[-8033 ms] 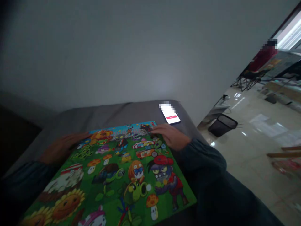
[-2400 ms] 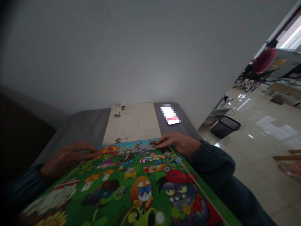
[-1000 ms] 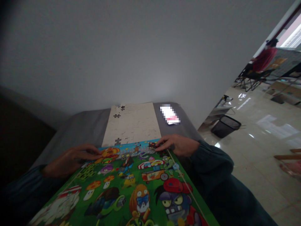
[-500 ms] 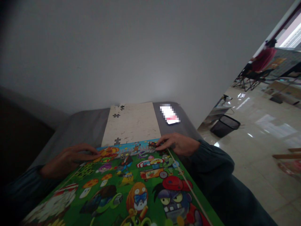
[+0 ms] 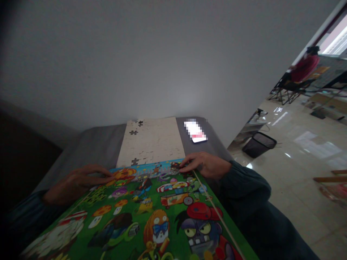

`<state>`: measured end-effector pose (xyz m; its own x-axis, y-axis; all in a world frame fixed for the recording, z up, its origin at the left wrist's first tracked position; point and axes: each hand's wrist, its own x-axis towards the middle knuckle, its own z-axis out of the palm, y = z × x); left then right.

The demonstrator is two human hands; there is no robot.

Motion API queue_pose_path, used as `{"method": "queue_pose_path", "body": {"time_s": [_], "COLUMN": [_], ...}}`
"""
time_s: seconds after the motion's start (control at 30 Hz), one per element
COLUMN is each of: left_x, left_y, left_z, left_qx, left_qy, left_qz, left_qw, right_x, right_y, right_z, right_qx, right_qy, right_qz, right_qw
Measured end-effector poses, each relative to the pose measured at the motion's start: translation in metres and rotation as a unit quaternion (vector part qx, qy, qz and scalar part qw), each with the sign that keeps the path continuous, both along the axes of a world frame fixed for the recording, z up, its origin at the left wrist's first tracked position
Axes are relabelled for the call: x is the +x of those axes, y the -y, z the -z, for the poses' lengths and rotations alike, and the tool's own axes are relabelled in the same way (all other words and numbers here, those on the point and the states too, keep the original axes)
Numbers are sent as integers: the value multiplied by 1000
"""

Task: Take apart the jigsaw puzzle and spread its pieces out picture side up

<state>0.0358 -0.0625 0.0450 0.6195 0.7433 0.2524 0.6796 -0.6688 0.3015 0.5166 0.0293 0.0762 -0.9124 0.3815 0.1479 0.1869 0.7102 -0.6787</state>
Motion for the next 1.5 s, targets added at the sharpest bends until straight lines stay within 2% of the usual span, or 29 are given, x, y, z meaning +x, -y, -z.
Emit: {"method": "queue_pose_path", "body": {"time_s": [0.23,0.43,0.83,1.17,1.37,1.5], "left_x": [-5,-5,-6,4,4,4], "left_y": [-4,-3,-1,0,1,3], "left_z": [2,1,-1,-6,-9,-17], "left_qx": [22,32,-27,31,18,-29], "left_qy": [16,-4,-6,-5,-13,13], "left_qz": [32,26,-13,-17,-24,-8], "left_qw": [999,999,1000,999,999,999], "right_x": [1,1,3,6,3,5], "right_y": [-1,-1,-2,-11,-9,-4], "right_z": [0,1,3,11,11,3], "right_qx": [13,7,17,70,59,15], "right_qy": [-9,-18,-31,-37,-49,-24], "right_qz": [1,1,9,8,29,10], "right_qw": [1000,1000,999,997,997,1000]}}
